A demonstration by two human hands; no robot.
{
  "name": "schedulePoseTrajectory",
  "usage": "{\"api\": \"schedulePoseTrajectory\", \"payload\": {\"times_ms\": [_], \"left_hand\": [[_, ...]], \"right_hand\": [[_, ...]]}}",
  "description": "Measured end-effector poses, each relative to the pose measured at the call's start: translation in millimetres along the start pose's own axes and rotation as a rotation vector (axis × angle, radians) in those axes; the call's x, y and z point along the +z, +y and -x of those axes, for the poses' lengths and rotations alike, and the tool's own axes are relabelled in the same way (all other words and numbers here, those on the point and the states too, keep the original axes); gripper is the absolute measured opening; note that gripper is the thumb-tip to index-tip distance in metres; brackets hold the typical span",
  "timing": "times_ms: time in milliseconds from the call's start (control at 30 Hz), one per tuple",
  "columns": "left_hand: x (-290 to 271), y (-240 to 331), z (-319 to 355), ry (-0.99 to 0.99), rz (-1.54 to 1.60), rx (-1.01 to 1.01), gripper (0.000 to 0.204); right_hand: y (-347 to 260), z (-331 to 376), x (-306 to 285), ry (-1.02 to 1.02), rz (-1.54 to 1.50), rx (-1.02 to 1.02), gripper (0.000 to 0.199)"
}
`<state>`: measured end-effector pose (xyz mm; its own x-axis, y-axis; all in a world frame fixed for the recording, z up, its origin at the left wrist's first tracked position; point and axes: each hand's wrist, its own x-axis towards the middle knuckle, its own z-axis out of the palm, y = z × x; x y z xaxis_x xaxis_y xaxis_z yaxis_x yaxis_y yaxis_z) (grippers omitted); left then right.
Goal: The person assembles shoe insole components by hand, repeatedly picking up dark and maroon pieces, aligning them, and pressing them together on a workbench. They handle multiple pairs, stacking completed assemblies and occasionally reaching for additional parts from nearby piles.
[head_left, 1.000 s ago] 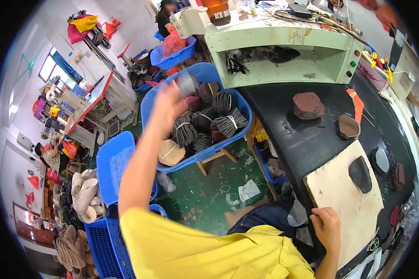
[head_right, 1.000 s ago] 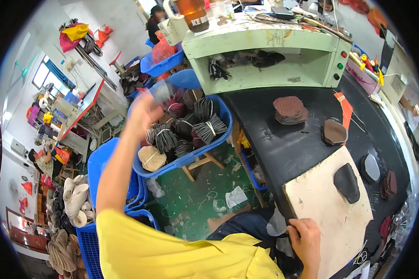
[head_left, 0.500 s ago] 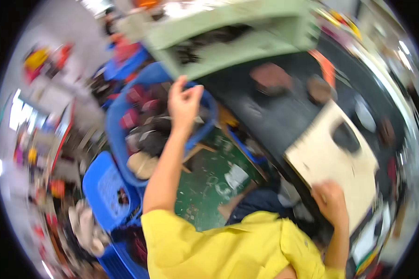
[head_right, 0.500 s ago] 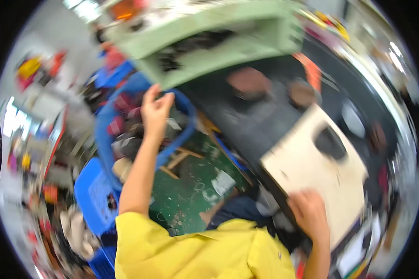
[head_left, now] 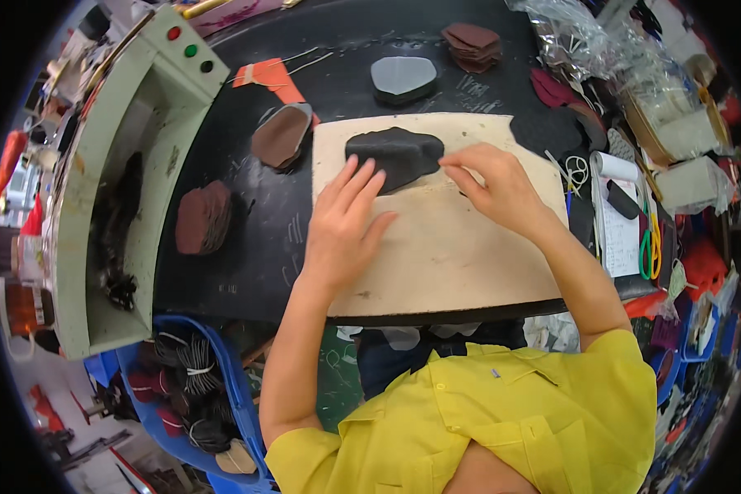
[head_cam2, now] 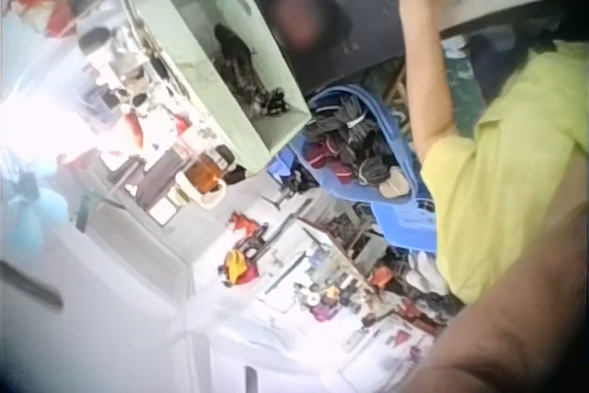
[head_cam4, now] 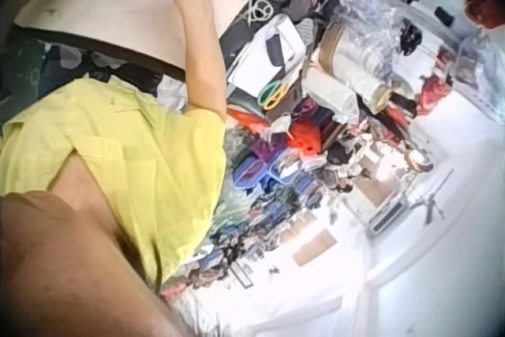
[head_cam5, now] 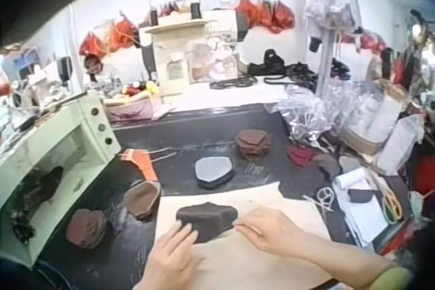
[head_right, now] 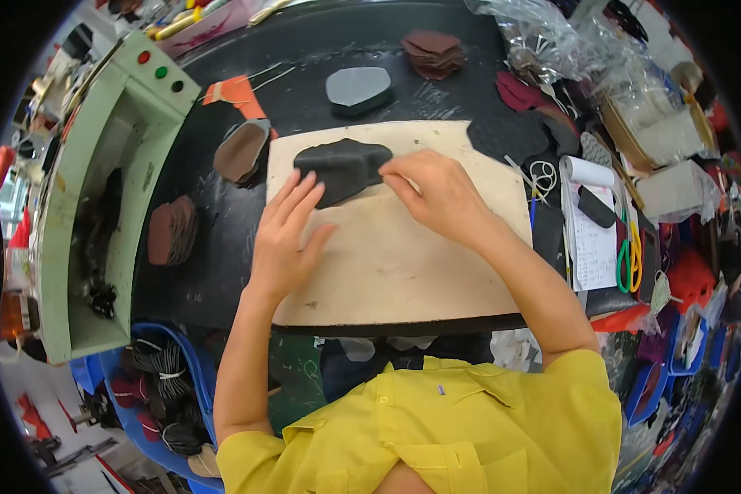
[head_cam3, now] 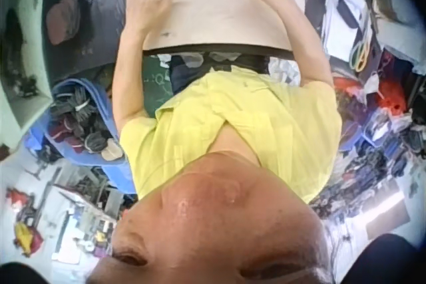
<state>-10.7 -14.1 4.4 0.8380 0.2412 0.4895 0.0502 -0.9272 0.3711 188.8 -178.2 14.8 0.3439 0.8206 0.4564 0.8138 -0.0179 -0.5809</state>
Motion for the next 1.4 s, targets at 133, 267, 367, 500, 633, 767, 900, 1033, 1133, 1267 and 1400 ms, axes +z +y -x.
{"api": "schedulePoseTrajectory", "payload": {"times_ms": [133, 267, 367, 500, 633, 767, 900, 1033, 1133, 1267, 1400], "left_hand": [[43, -3, -25, -0.095, 0.003, -0.036, 0.072], [52, -14, -38, -0.139, -0.048, -0.092, 0.056], [48, -16, -44, -0.132, 0.18, -0.287, 0.039], [31, -24, -46, 0.135, 0.786, -0.77, 0.033], [27, -1, -37, 0.246, 0.193, -0.477, 0.039], [30, 36, -9, -0.144, -0.179, -0.036, 0.057], [43, 56, 13, -0.422, -0.005, -0.082, 0.065], [34, 59, 16, -0.495, 0.042, -0.15, 0.068], [35, 60, 14, -0.574, 0.025, -0.139, 0.08], [34, 62, 17, -0.607, -0.031, -0.153, 0.084], [36, 61, 21, -0.587, -0.042, -0.15, 0.085]], "right_hand": [[25, -14, 17, 0.004, 0.02, -0.008, 0.012], [51, -17, 38, -0.058, 0.122, -0.104, 0.014], [70, -24, 44, -0.041, 0.248, -0.196, 0.014], [71, -27, 39, -0.096, 0.279, -0.123, 0.018], [89, -13, -3, 0.041, 0.204, -0.027, 0.027], [126, -10, -85, 0.109, 0.314, 0.384, 0.023], [183, -35, -96, 0.192, 0.176, 0.438, 0.033], [240, -109, -64, 0.268, -0.07, 0.635, 0.052], [290, -153, -52, 0.294, -0.125, 0.777, 0.075], [275, -186, -55, -0.163, -0.115, 0.88, 0.082], [232, -180, -40, -0.428, -0.137, 0.726, 0.083]]}}
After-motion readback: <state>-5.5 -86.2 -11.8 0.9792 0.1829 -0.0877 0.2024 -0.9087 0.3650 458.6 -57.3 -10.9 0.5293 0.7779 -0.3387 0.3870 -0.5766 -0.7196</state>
